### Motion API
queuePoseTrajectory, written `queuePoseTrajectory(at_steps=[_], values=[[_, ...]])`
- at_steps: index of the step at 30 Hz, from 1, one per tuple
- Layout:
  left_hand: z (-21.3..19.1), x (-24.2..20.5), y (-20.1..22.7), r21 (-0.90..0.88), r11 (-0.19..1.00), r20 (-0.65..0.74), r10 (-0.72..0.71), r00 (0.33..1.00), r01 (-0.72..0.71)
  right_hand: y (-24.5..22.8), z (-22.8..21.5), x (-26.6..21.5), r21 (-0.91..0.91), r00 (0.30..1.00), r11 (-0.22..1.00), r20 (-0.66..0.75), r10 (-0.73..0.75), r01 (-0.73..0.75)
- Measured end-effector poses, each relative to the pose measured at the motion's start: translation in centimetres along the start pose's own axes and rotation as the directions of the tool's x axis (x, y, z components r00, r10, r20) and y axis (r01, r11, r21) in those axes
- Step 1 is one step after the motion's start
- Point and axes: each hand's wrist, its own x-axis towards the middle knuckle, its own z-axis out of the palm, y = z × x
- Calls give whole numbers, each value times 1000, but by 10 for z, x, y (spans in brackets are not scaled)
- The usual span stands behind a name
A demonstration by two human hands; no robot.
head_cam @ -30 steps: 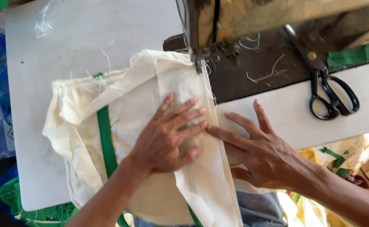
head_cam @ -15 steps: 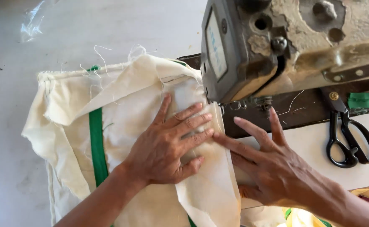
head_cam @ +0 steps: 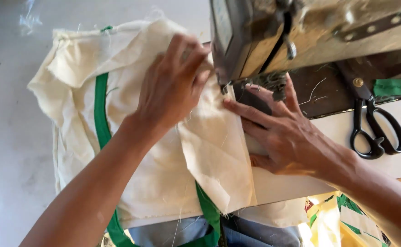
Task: Sewing side seams on fabric bags using an industrial sewing machine and trimming threads with scissors.
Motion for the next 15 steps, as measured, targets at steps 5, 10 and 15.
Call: queuePoseTrajectory(at_steps=[5,10,15], values=[[10,38,-22,121,981,42,149,988,-153,-3,-4,1,13,1000,1000,-29,1,-1],[42,45,-60,260,923,-145,-254,956,285,-1,-1,0,71,998,997,-58,-10,14],[-2,32,7,-18,932,-68,-363,929,363,0,2,-3,50,995,998,-91,-30,35]])
